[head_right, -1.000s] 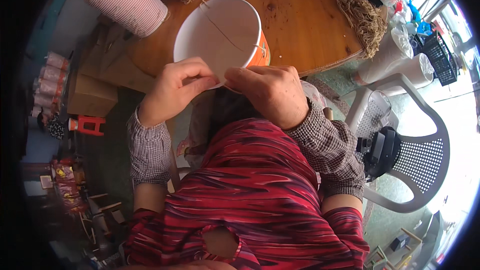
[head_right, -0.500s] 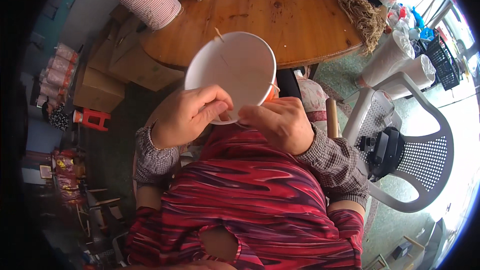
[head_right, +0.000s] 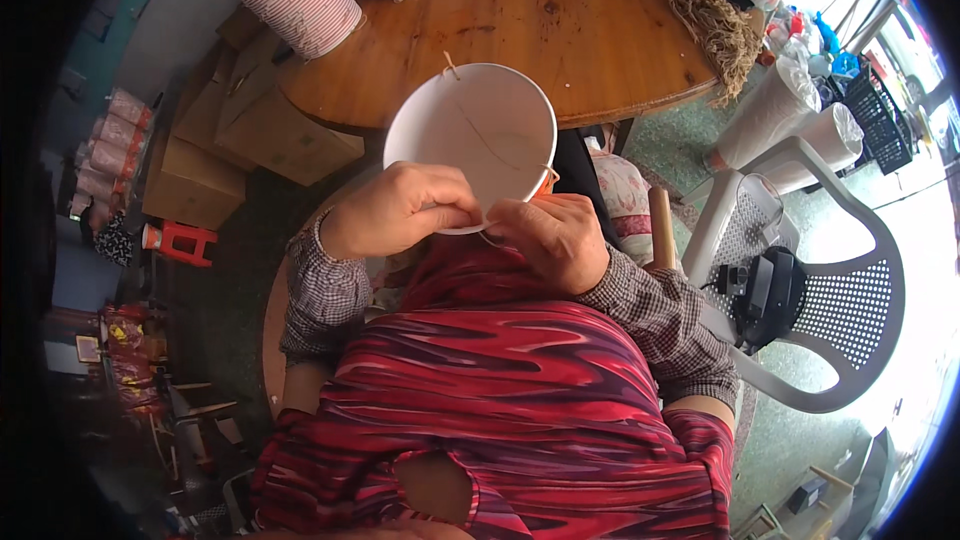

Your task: Attaching string handles to small paper buckets by threading them through holes.

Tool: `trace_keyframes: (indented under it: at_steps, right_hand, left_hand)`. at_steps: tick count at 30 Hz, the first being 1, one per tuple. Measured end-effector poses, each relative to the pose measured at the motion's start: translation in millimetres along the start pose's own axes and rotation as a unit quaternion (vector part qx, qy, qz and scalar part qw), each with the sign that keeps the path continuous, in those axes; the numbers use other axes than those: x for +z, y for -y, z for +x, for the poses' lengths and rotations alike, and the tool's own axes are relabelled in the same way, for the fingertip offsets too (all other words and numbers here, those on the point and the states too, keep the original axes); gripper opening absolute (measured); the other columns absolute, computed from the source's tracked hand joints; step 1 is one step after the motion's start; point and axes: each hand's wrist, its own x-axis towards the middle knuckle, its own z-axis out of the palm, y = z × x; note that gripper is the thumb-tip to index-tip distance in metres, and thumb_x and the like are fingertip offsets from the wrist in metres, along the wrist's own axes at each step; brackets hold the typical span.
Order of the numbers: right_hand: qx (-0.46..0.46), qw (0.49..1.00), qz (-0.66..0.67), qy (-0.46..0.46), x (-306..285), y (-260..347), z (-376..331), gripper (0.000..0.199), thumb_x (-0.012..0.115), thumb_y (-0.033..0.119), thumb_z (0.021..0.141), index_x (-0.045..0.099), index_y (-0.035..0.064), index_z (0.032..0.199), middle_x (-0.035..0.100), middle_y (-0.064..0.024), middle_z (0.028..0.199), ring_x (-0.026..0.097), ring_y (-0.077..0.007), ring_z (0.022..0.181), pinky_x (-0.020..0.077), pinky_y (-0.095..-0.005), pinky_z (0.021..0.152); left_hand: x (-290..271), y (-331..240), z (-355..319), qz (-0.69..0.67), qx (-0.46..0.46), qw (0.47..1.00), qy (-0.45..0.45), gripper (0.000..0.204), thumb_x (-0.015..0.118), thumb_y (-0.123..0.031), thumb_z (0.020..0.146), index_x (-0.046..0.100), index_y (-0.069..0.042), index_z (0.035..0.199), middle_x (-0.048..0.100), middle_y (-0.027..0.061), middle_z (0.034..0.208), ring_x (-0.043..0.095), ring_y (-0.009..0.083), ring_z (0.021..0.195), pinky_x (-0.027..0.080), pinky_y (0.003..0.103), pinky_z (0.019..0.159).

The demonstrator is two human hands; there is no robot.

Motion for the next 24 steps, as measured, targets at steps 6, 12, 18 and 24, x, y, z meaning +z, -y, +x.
trace_keyframes:
  at_steps: [6, 12, 18, 24]
  right_hand:
    - [0.209, 0.974, 0.082, 0.01, -16, 18, 17, 0.01, 0.062, 0.005, 0.088, 0.061, -0.0014, 0.096, 0.064, -0.0075, 0.071, 0.062, -0.0134, 0.061, 0.0497, -0.0272, 0.056]
    - [0.386, 0.893, 0.233, 0.015, -30, 6, 33, 0.021, 0.057, 0.012, 0.093, 0.059, 0.0015, 0.111, 0.064, -0.0045, 0.07, 0.056, -0.0049, 0.056, 0.0438, -0.0195, 0.049]
    - [0.286, 0.956, 0.056, 0.011, -29, 12, 51, 0.019, 0.063, 0.013, 0.088, 0.063, 0.0027, 0.104, 0.064, -0.0104, 0.065, 0.062, -0.0117, 0.055, 0.047, -0.0269, 0.048]
    - [0.221, 0.972, 0.058, -0.043, -7, 5, 50, 0.015, 0.065, 0.011, 0.084, 0.063, 0.0024, 0.096, 0.064, -0.0136, 0.066, 0.065, -0.0142, 0.057, 0.0488, -0.0264, 0.053]
  left_hand:
    - [-14, -13, 15, 0.054, 0.032, 0.997, -0.049, 0.008, 0.061, -0.006, 0.084, 0.059, 0.001, 0.087, 0.062, 0.0136, 0.084, 0.062, 0.0292, 0.08, 0.049, 0.036, 0.07]
    - [1, 5, 37, 0.094, 0.069, 0.967, -0.227, 0.005, 0.059, -0.001, 0.085, 0.056, 0.0, 0.089, 0.058, 0.0122, 0.082, 0.06, 0.0277, 0.074, 0.048, 0.033, 0.065]
    - [12, 1, 38, 0.204, 0.138, 0.91, -0.334, 0.014, 0.061, 0.004, 0.081, 0.058, -0.003, 0.092, 0.056, 0.0104, 0.086, 0.06, 0.0274, 0.075, 0.049, 0.031, 0.064]
    - [28, -6, 27, 0.112, 0.086, 0.903, -0.406, 0.014, 0.061, 0.0, 0.086, 0.059, -0.001, 0.1, 0.062, 0.0119, 0.089, 0.064, 0.0244, 0.078, 0.051, 0.031, 0.067]
